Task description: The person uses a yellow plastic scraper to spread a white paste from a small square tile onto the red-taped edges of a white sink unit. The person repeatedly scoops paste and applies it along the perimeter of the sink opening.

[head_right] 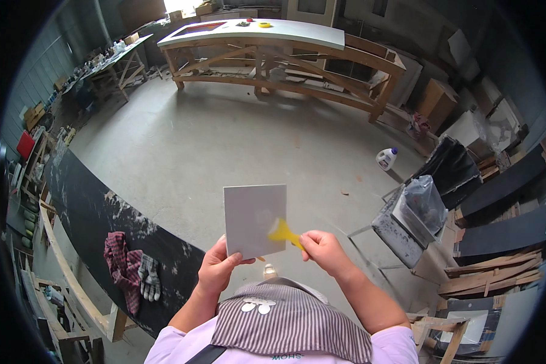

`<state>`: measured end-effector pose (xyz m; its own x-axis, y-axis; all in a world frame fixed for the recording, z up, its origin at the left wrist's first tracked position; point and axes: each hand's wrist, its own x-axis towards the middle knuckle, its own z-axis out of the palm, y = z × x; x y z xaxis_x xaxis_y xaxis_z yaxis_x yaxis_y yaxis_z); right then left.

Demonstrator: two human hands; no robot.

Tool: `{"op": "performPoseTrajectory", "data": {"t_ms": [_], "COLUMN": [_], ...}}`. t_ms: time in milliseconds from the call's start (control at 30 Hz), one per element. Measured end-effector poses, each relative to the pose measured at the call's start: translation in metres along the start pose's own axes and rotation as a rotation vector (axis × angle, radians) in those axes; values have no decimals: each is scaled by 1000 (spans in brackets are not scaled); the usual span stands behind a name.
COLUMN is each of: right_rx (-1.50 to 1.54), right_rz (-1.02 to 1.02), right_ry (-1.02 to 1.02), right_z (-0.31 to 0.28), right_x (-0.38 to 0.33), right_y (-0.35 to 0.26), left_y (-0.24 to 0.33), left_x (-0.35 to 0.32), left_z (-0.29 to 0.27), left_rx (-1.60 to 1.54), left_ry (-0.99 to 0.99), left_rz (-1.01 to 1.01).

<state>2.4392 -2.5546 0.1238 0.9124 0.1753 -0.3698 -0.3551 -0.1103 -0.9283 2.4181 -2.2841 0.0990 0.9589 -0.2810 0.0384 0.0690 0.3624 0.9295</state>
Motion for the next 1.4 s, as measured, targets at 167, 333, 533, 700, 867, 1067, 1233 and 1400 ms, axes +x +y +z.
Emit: {"op": "performPoseTrajectory", "data": {"t_ms": [167,333,533,700,867,1067,1233,1400], "right_rx": [16,14,27,-11,-659,-757,-875,-759], "right_rz": [-7,-36,58,-241,-616,-780,-724,-713], "right_ry": [-13,-76,-147,-309,-269,-280,-463,-522], "right_z": [10,11,4,-15,-41,-71,-72,-54], "right_x": [64,120,195,268,332,404,457,494], "right_y": [-23,-37,-64,-98,-148,-203,-208,-230], "left_y": [15,14,8,4,7,13,21,22], "left_x": [52,87,134,190,250,310,342,363], "left_z": [-31,-50,-63,-67,-61,-50,-51,-71], "left_rx": [119,110,175,-329,-431,-413,-406,-371], "left_ry": [-43,31,145,312,441,560,619,675], "left_rz": [8,-45,-45,-118,-38,-10,-13,-12]}}
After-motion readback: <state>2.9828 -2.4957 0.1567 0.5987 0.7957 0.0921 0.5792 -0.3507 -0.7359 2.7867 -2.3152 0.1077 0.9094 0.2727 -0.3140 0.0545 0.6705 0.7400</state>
